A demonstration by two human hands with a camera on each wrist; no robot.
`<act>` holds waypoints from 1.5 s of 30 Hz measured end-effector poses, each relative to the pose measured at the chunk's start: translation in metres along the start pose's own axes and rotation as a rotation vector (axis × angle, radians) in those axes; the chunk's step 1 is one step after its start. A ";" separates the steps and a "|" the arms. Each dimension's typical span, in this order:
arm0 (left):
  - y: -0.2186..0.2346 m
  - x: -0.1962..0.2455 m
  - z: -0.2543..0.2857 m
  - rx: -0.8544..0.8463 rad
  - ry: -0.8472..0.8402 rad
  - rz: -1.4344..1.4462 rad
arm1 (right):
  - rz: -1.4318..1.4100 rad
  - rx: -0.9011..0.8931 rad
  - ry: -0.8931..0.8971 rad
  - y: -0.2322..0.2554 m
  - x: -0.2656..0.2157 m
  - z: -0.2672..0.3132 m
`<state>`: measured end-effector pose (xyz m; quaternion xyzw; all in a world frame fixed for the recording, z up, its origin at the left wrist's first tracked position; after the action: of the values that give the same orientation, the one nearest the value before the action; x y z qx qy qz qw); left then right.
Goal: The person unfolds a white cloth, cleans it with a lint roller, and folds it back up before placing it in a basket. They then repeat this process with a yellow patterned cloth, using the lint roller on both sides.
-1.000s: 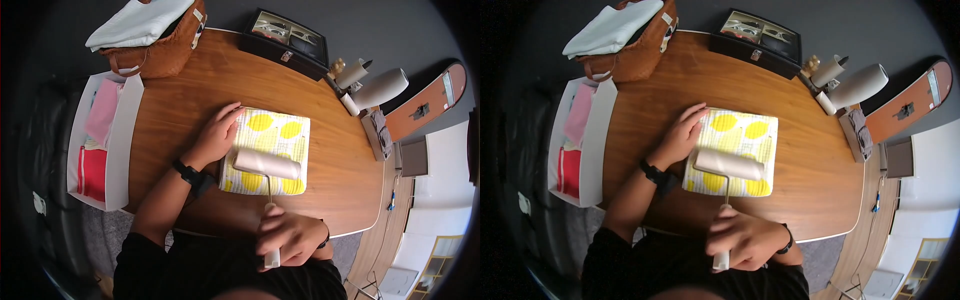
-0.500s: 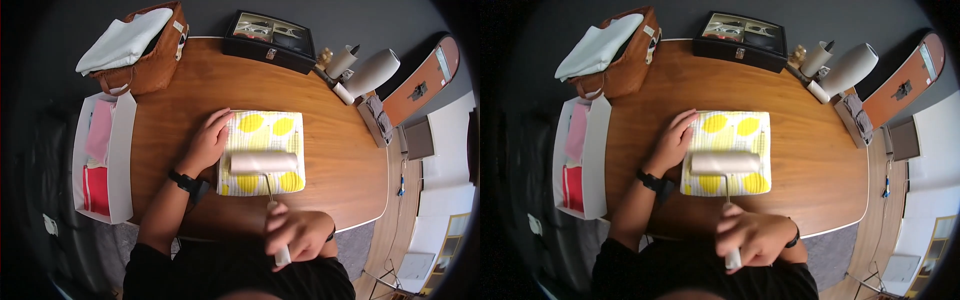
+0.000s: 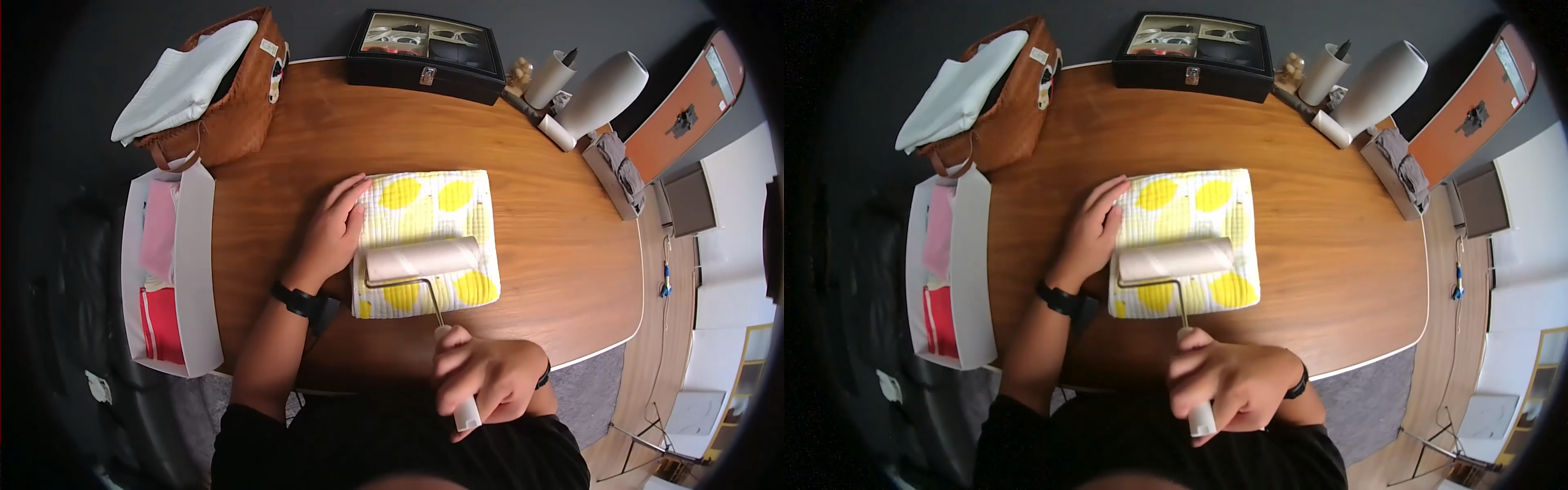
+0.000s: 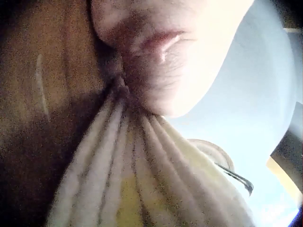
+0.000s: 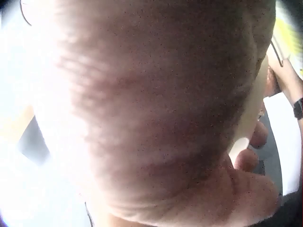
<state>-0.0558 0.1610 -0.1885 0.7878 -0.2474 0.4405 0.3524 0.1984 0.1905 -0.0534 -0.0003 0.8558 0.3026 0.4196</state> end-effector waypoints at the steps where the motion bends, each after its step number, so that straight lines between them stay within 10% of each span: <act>1: -0.001 0.000 0.000 0.004 -0.011 0.004 | -0.005 -0.011 -0.004 -0.004 -0.001 0.003; 8: -0.004 -0.003 -0.004 -0.011 -0.002 -0.003 | 0.075 0.179 -0.136 -0.004 0.064 0.009; 13: -0.004 -0.004 -0.003 -0.045 0.012 -0.020 | -0.034 0.061 0.000 -0.006 -0.001 -0.008; 36: -0.005 0.001 -0.006 -0.039 0.030 -0.003 | -0.201 0.153 0.137 0.060 0.030 -0.054; 45: -0.008 -0.014 -0.005 -0.044 0.065 -0.063 | 0.154 0.204 0.045 0.070 0.071 -0.044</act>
<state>-0.0599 0.1715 -0.2018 0.7725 -0.2206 0.4491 0.3910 0.1034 0.2428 -0.0477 0.1014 0.8887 0.2452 0.3738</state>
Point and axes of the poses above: each hand's wrist, its own z-axis away from the middle knuckle, its own y-axis out of the back of the hand, x = y × z, the point moved 8 cm from there along -z, towards the middle knuckle, and after that the axes turned 14 degrees about z, right-handed, at the moved point
